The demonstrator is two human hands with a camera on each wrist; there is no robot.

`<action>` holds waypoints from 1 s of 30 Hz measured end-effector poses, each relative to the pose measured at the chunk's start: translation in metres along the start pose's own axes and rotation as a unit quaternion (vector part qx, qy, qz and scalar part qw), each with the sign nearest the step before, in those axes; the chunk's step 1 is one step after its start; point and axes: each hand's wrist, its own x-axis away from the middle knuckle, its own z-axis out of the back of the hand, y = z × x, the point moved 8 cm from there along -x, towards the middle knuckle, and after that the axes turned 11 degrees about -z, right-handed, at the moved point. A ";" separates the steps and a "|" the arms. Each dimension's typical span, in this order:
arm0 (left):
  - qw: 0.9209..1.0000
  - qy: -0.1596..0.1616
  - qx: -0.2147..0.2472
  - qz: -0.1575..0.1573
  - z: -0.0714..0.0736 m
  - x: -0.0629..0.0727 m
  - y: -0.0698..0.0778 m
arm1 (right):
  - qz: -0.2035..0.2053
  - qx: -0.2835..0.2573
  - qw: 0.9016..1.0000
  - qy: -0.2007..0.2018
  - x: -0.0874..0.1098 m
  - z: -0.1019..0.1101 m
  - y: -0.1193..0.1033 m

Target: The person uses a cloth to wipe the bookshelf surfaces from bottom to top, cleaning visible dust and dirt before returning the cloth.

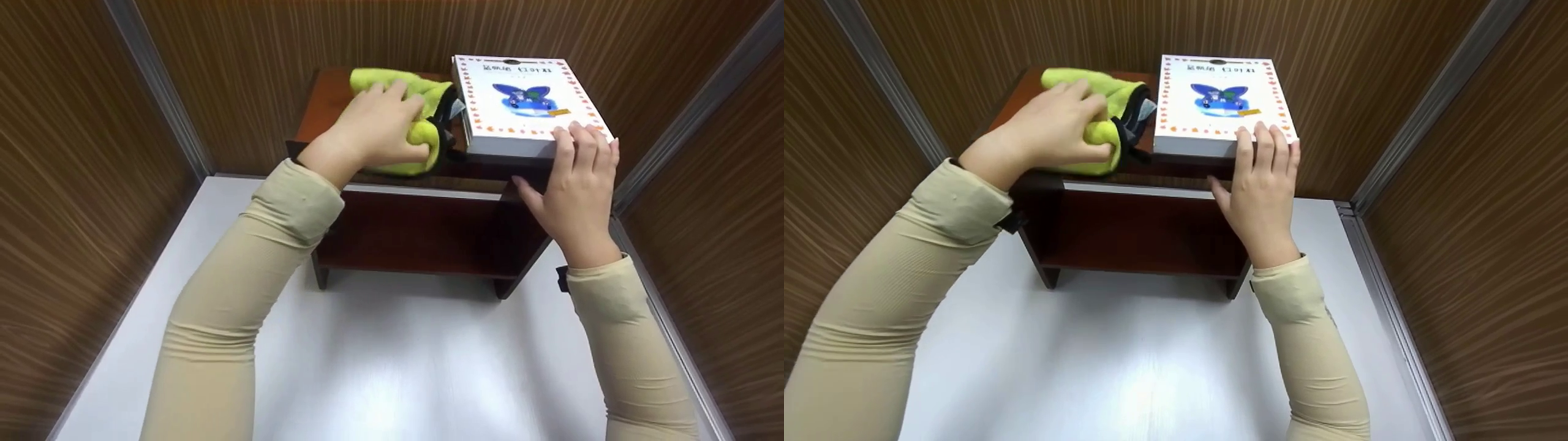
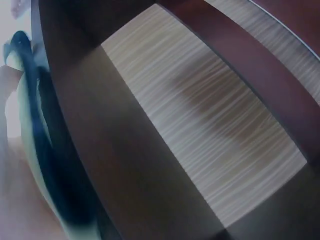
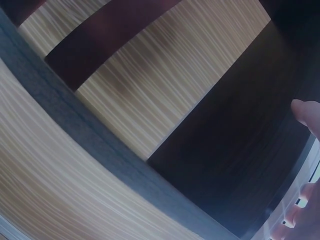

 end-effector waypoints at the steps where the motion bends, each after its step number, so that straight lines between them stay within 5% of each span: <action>1: 1.000 0.027 -0.006 -0.014 0.001 0.003 0.000 | 0.000 0.000 1.000 0.000 0.000 -0.001 0.001; 4: 0.992 0.116 -0.018 -0.054 0.003 0.015 -0.001 | 0.001 0.000 1.000 0.001 0.000 -0.001 0.002; 8: 0.971 0.213 -0.038 -0.103 0.004 0.036 -0.003 | 0.006 -0.001 1.000 0.003 0.000 -0.002 0.001; 14: 0.945 0.278 -0.038 -0.169 0.011 0.071 -0.014 | 0.011 0.001 1.000 0.008 0.000 0.000 0.000; 18: 0.918 0.337 -0.072 -0.198 0.012 0.101 -0.020 | 0.010 -0.007 1.000 0.016 0.000 0.001 0.000; 22: 0.880 0.424 -0.108 -0.184 0.015 0.131 -0.023 | 0.011 -0.010 1.000 0.022 0.001 0.002 0.000; 26: 0.837 0.519 -0.128 -0.119 0.022 0.158 -0.033 | 0.011 -0.010 1.000 0.025 0.001 0.001 0.001; 28: 0.827 0.537 -0.141 -0.090 0.020 0.167 -0.040 | 0.011 -0.009 1.000 0.024 0.001 0.001 0.001; 30: 0.829 0.535 -0.147 -0.072 0.013 0.173 -0.047 | 0.011 -0.007 1.000 0.025 0.000 0.001 0.002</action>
